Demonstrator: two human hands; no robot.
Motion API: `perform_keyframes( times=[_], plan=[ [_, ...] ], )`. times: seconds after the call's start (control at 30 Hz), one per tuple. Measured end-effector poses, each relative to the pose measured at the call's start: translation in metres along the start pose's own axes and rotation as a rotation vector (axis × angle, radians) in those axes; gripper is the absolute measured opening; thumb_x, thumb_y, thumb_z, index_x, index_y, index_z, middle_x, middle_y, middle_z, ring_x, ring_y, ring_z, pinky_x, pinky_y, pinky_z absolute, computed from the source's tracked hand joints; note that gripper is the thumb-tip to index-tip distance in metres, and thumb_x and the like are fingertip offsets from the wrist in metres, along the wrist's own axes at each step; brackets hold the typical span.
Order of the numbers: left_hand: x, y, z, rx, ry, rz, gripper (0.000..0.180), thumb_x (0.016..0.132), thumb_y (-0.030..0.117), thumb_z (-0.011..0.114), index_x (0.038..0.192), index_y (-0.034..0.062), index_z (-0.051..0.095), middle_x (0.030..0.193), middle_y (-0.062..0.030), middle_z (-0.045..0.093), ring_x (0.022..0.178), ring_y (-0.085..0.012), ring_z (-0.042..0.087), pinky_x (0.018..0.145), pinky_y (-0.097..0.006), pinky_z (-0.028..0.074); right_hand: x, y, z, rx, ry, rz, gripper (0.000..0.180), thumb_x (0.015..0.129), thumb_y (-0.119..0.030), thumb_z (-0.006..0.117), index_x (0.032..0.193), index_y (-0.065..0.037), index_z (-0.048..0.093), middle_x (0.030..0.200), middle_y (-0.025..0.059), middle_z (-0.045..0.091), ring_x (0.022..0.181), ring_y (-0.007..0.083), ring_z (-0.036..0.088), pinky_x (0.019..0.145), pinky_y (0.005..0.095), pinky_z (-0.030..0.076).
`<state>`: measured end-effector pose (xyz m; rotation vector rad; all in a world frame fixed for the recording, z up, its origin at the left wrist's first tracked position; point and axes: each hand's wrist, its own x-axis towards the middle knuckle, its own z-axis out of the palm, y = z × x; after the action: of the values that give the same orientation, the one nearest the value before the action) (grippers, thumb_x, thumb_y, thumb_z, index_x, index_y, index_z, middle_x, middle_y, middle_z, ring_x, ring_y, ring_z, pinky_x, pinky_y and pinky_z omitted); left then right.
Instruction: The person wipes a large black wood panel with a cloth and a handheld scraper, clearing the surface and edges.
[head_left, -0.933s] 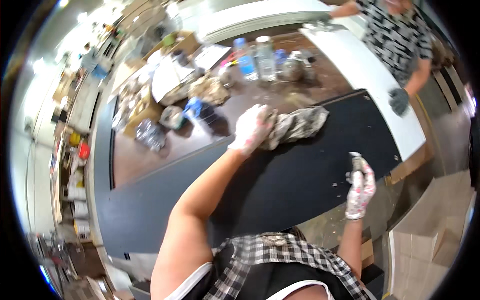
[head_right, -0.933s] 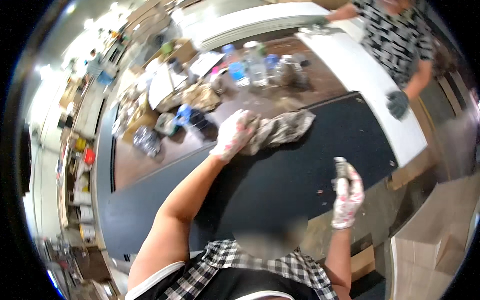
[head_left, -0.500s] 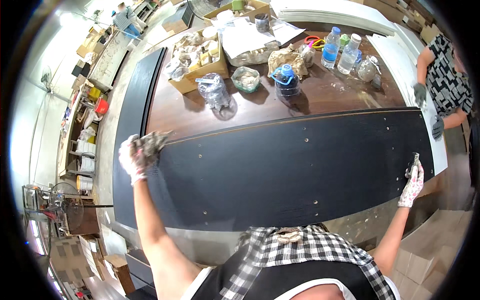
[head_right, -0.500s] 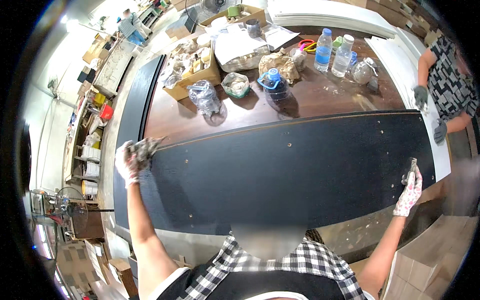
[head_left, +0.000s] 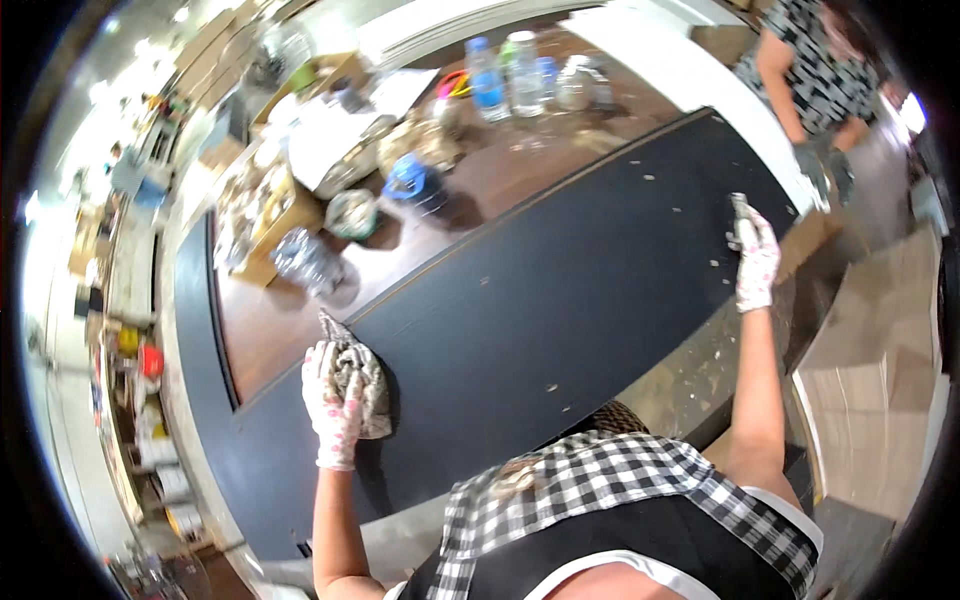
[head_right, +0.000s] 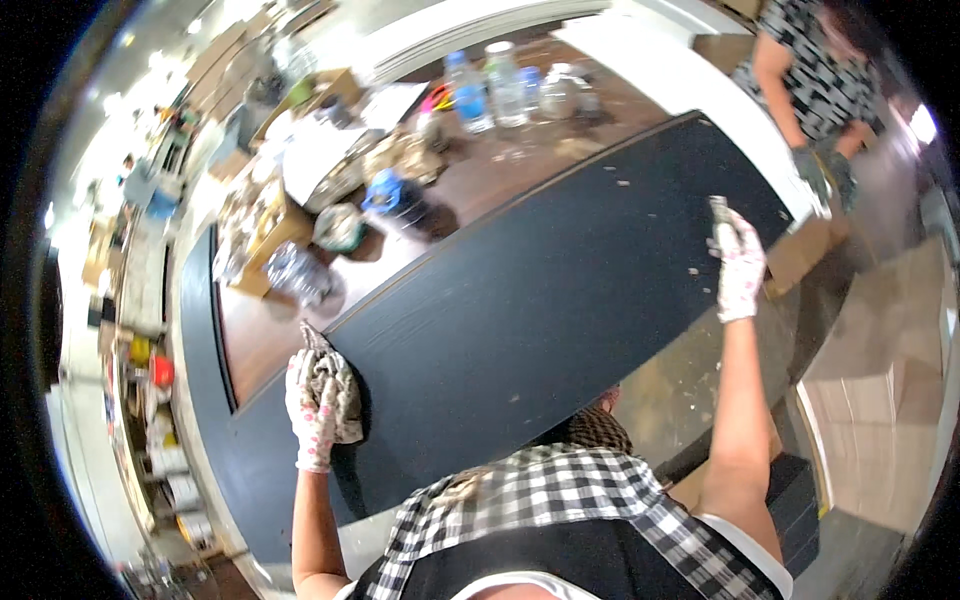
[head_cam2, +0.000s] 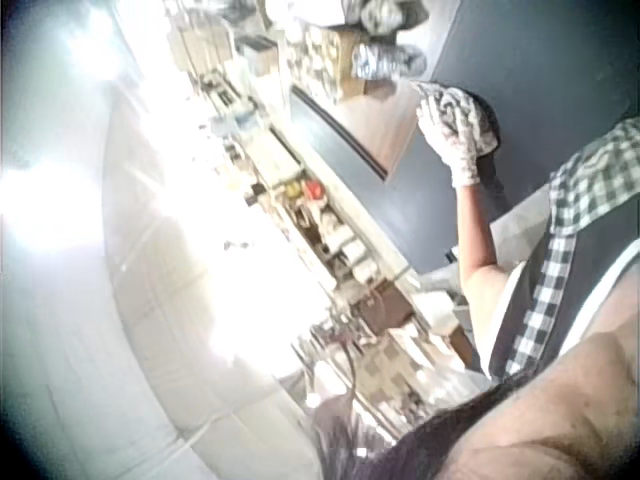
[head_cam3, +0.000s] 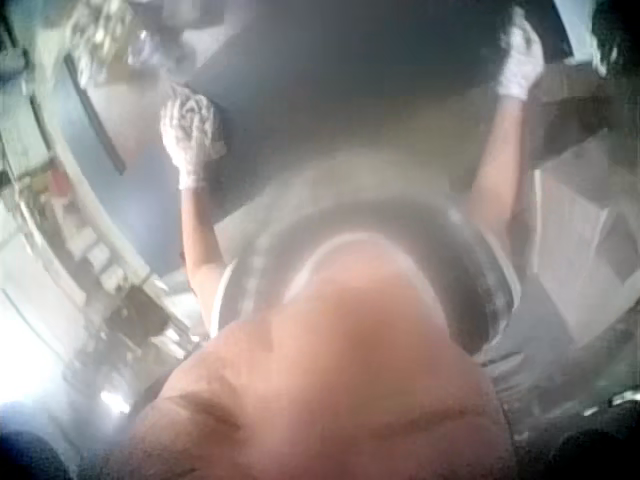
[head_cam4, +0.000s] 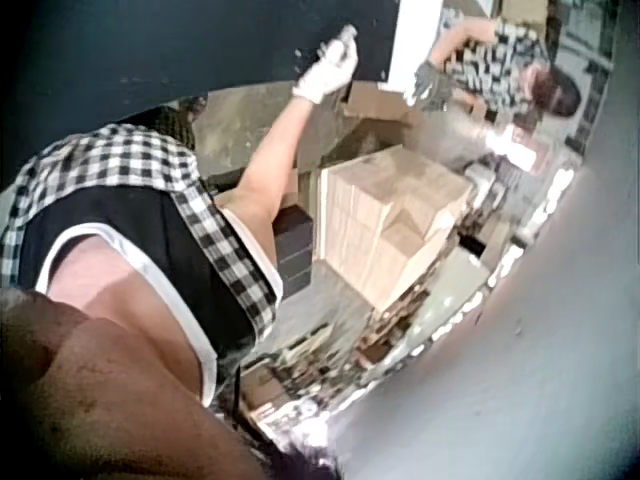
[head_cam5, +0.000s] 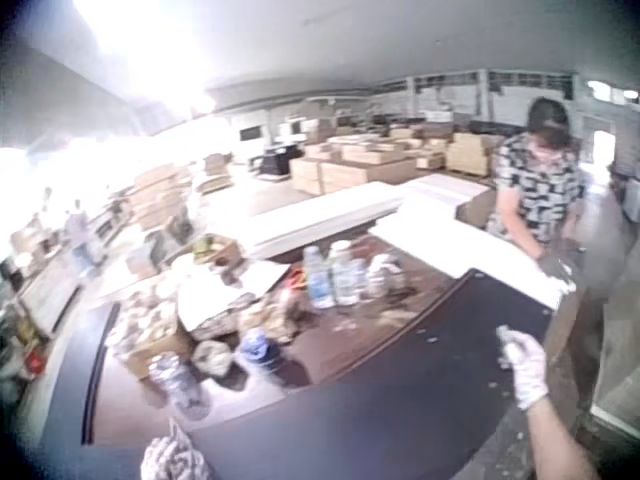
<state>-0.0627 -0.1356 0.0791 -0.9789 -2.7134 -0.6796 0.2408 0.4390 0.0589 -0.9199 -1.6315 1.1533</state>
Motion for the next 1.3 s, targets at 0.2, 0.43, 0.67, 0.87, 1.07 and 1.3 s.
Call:
perform_keyframes(
  times=[0.2,0.43,0.67,0.87,1.07,1.3],
  plan=[
    [0.126,0.225,0.119,-0.134,0.106,0.392,0.045,0.074,0.011,0.076,0.119,0.0089,0.066,0.098,-0.0126,0.065,0.09,-0.035,0.061,0.08,-0.046,0.049,-0.014,-0.011,0.005,0.343,0.019,0.023,0.029,0.095,-0.007,0.063,0.123,-0.003,0.063,0.102,0.0027,0.066,0.079,0.007,0.06,0.069,0.0213,0.05],
    [0.121,0.429,0.171,-0.263,-0.273,0.921,0.063,0.067,0.036,0.08,0.119,0.0071,0.059,0.115,-0.0175,0.062,0.112,-0.045,0.054,0.096,-0.057,0.042,-0.009,-0.007,-0.057,0.58,0.285,0.142,0.027,0.093,0.0,0.06,0.12,-0.001,0.064,0.115,0.0122,0.067,0.086,0.0169,0.067,0.072,0.0307,0.061],
    [0.233,0.408,0.246,-0.284,-0.066,0.734,0.054,0.078,0.021,0.071,0.124,-0.0017,0.056,0.123,-0.0232,0.059,0.116,-0.0459,0.053,0.103,-0.054,0.041,0.006,0.031,-0.159,0.59,0.417,0.06,0.024,0.094,-0.007,0.063,0.117,-0.001,0.062,0.118,0.0135,0.066,0.087,0.0207,0.068,0.069,0.0329,0.056],
    [0.167,0.535,0.247,-0.41,-0.406,1.173,0.054,0.074,0.026,0.074,0.124,0.0102,0.062,0.123,-0.0172,0.061,0.116,-0.0373,0.056,0.101,-0.05,0.045,-0.002,0.06,-0.183,0.507,0.478,0.109,0.028,0.093,-0.002,0.064,0.121,-0.001,0.062,0.12,0.0112,0.065,0.101,0.0178,0.064,0.08,0.0326,0.056],
    [0.249,0.478,0.275,-0.42,-0.129,0.878,0.039,0.08,0.007,0.064,0.118,0.0013,0.06,0.113,-0.0213,0.062,0.106,-0.0416,0.059,0.093,-0.048,0.049,-0.003,0.051,-0.215,0.32,0.451,0.121,0.032,0.093,-0.001,0.064,0.124,-0.002,0.062,0.122,0.0077,0.066,0.1,0.0131,0.062,0.084,0.0283,0.053],
    [0.258,0.594,0.321,-0.342,-0.107,1.066,0.031,0.081,0.022,0.067,0.11,0.0085,0.067,0.111,-0.0143,0.067,0.11,-0.0347,0.06,0.096,-0.046,0.049,-0.012,0.056,-0.2,0.228,0.427,0.183,0.032,0.091,-0.001,0.066,0.123,-0.002,0.063,0.119,0.0071,0.066,0.105,0.0135,0.061,0.093,0.028,0.049]
  ],
)
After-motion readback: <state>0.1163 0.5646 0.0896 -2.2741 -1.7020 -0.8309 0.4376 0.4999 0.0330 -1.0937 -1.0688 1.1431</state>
